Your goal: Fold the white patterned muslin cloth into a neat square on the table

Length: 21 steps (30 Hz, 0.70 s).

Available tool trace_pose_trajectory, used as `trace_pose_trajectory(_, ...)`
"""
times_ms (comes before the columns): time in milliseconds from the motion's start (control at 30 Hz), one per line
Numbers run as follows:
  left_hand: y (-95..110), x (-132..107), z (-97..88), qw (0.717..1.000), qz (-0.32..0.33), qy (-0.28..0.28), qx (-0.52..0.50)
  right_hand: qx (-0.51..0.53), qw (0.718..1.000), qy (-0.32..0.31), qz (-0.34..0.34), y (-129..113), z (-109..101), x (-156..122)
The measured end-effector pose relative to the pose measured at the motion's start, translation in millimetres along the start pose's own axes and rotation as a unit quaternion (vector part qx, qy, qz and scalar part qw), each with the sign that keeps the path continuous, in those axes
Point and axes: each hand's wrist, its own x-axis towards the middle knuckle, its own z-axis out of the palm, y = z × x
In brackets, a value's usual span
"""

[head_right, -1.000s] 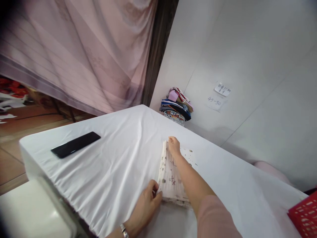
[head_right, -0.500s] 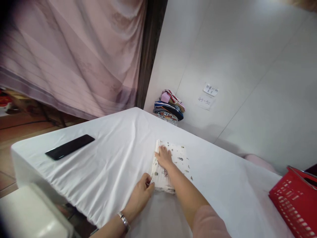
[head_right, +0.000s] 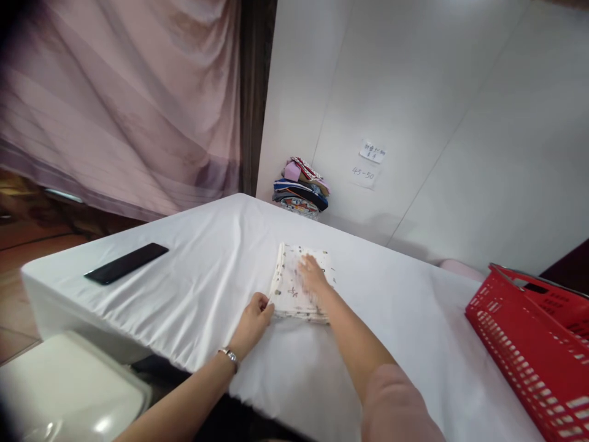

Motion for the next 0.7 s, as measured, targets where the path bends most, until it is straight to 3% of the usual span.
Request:
trace_pose_trajectory(100,2.9,-1.6,-1.5,1.0,0.003,0.003,-0.002,0.021,0.996,0.071,0.057,28.9,-31.7,-19.5)
trace_pose_trajectory(167,3.8,-2.2,-1.9,1.0,0.002,0.004,0.002,0.015,0.988,0.086,0.125,51.1,-47.3,-39.5)
trace_pose_trajectory(300,5.2,-2.2,-1.2,1.0,-0.01,0.01,0.011,0.052,0.971,0.069,0.224,79.3,-53.8,-79.7)
trace_pose_trajectory(433,8.6,-0.9,-0.2,0.999,-0.015,0.018,0.037,0.124,0.956,0.064,0.26,75.2,-45.4,-95.4)
trace_pose_trajectory(567,12.8,0.0,-1.0,0.998,-0.026,0.005,0.048,0.146,0.955,0.051,0.253,65.9,-43.5,-95.5)
trace_pose_trajectory(700,14.3,1.0,-1.5,0.999,-0.034,-0.01,0.042,0.166,0.952,0.082,0.243,69.1,-41.8,-96.2)
